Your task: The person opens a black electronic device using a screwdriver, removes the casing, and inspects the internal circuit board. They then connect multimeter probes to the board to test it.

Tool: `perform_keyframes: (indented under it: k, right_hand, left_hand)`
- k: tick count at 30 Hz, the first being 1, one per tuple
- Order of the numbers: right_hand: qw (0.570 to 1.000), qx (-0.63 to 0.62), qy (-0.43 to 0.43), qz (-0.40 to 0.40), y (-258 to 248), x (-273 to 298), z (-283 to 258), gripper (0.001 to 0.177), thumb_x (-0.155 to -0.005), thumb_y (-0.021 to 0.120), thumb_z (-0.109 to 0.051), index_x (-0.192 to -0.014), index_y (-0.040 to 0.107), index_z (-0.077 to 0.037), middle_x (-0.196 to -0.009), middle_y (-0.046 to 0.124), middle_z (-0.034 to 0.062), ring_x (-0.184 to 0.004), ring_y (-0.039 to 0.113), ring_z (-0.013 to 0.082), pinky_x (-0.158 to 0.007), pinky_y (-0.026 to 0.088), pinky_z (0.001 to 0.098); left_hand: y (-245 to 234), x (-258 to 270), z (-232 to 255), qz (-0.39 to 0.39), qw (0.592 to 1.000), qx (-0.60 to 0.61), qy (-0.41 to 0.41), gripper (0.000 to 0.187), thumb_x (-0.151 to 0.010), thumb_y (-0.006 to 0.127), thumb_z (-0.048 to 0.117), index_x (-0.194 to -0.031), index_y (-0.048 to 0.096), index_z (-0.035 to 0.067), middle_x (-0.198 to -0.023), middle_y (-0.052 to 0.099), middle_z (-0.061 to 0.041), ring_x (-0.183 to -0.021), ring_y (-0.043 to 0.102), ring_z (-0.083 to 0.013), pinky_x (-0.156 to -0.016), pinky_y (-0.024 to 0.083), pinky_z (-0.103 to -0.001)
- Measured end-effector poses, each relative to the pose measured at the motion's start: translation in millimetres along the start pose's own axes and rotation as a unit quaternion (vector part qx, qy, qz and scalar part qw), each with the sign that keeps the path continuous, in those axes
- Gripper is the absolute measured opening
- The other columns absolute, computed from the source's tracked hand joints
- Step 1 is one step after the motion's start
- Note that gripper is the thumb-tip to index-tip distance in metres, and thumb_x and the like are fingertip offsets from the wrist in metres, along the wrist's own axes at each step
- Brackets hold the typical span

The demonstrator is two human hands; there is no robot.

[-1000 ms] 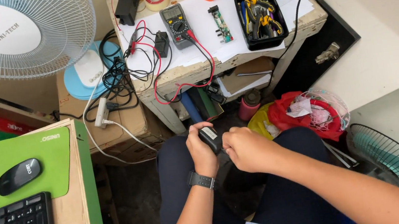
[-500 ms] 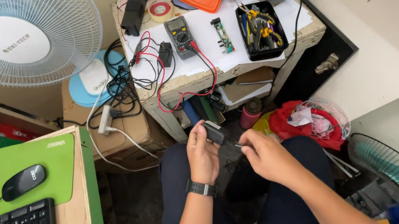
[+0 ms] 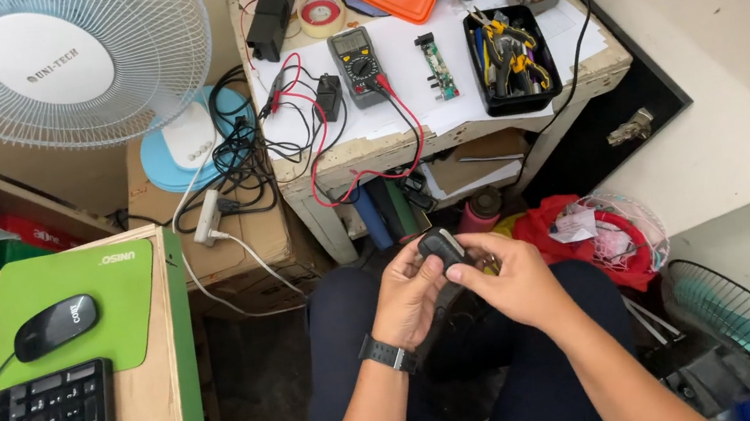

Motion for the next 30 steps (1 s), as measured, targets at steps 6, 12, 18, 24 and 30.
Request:
perform_keyframes:
  k: [6,12,18,24,30]
  right_hand:
    - [1.0,0.007,-0.021,0.0,-4,7,-18,0.043,-0.097,0.093,-0.023,-0.137,0.089,-0.007,-0.109,0.092,0.0182,-0.097,0.086,0.0267,-0.088,0.067,0.042]
    - [0.996,-0.052,0.072,-0.031,-8,-5,40,0.043,-0.11,0.079,-0.025,-0.146,0.084,-0.003,-0.098,0.092,0.0197,-0.078,0.084,0.0254,-0.072,0.066,0.0371]
    - [0.982,-0.144,0.117,-0.017,-20,7,2,0.036,-0.113,0.072,-0.023,-0.137,0.087,0.0,-0.078,0.085,0.0183,-0.047,0.056,0.0083,-0.036,0.039,0.0226]
    - [0.95,-0.274,0.152,-0.01,-14,6,5,0.038,-0.117,0.067,-0.026,-0.132,0.083,0.006,-0.094,0.086,0.0302,-0.066,0.079,0.0243,-0.034,0.038,0.0162]
    - [0.921,-0.363,0.143,-0.004,-9,13,5,0.042,-0.118,0.063,-0.025,-0.136,0.076,0.01,-0.099,0.086,0.0353,-0.078,0.085,0.0303,-0.034,0.038,0.0154]
  left_hand:
    - [13,4,4,0.004,1.0,-0.03,0.001,0.052,-0.098,0.093,0.011,-0.147,0.079,0.0,-0.123,0.086,-0.015,-0.112,0.084,-0.024,-0.101,0.073,-0.045]
    - [-5,-2,-11,-0.001,0.999,-0.049,-0.016,0.055,-0.101,0.092,0.015,-0.153,0.077,0.002,-0.129,0.085,-0.015,-0.117,0.083,-0.0237,-0.104,0.072,-0.043]
    - [13,5,6,-0.017,0.999,-0.037,-0.03,0.056,-0.102,0.091,0.016,-0.154,0.076,0.002,-0.123,0.084,-0.011,-0.108,0.083,-0.0198,-0.099,0.073,-0.039]
    - [40,18,37,-0.051,0.997,0.04,-0.029,0.07,-0.106,0.085,0.024,-0.169,0.06,0.004,-0.131,0.082,-0.016,-0.112,0.083,-0.023,-0.098,0.073,-0.042]
    - [23,11,20,-0.054,0.992,0.112,-0.029,0.065,-0.109,0.078,0.031,-0.165,0.064,0.002,-0.133,0.08,-0.029,-0.115,0.084,-0.0415,-0.1,0.072,-0.057]
Point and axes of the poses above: each hand's wrist, its own x-axis away from the middle knuckle, its own y-axis out of the palm, z = x × y, the point moved 1 cm from there along -x, towards the middle knuckle
